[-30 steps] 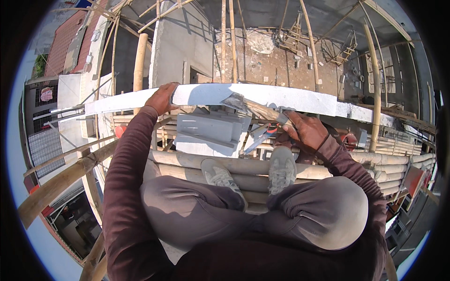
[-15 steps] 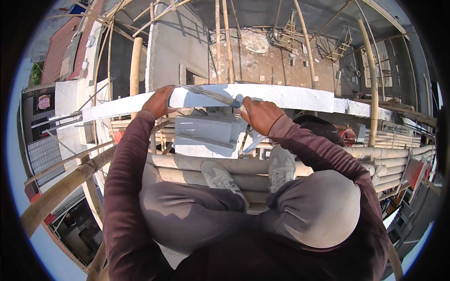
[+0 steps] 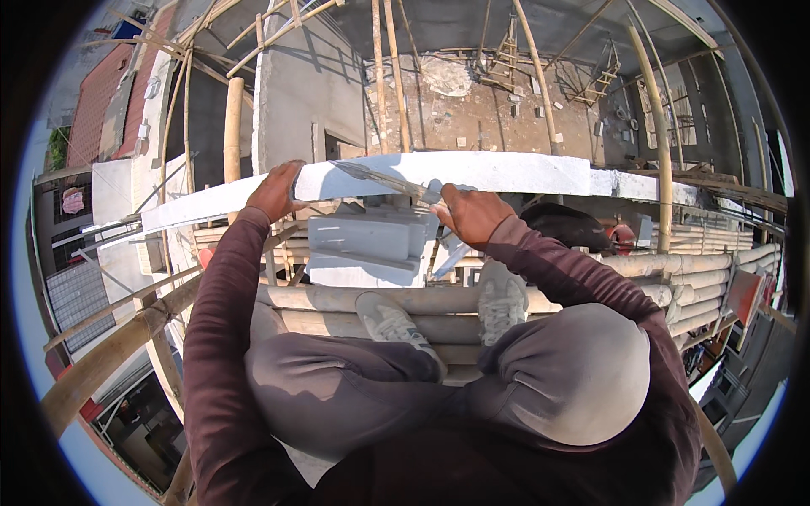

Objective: The person sits on bamboo scaffolding and installs white soffit panels along a building edge. They measure the panel with a tape measure, mix cement in a bucket with a trowel, apply the cement to the panel, and secure it in place.

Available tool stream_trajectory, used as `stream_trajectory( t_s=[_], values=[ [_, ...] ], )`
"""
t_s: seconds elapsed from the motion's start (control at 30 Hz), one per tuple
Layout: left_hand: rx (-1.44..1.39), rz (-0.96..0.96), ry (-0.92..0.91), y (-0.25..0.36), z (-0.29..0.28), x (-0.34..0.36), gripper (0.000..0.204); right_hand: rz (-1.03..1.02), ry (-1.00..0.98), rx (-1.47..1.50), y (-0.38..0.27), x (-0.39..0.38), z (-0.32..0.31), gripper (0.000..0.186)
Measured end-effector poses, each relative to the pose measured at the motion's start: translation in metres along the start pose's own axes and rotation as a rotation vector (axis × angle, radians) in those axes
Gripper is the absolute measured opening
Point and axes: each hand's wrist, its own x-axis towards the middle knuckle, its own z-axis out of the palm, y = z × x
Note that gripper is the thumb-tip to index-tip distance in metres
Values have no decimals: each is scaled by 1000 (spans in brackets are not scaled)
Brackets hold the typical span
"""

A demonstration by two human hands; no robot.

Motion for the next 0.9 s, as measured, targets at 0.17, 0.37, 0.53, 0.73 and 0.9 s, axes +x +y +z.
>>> stream_trajectory(
  t_s=[0.17, 0.37, 0.53, 0.73, 0.9],
  values=[
    [23, 40, -6, -3, 4, 14, 85, 39, -21, 27, 25, -1, 5, 50],
    [117, 21, -2, -1, 7, -1, 97, 152, 216, 382, 70, -96, -17, 44],
    [222, 187, 75, 53, 0, 6, 103, 522, 653, 808, 123, -200, -45, 45],
    [125, 243, 72, 64, 7, 21, 90, 963, 581, 1487, 237, -234, -20, 42],
    [69, 257, 97, 62, 10, 23, 89, 940, 370, 1531, 249, -191, 22, 41]
  ],
)
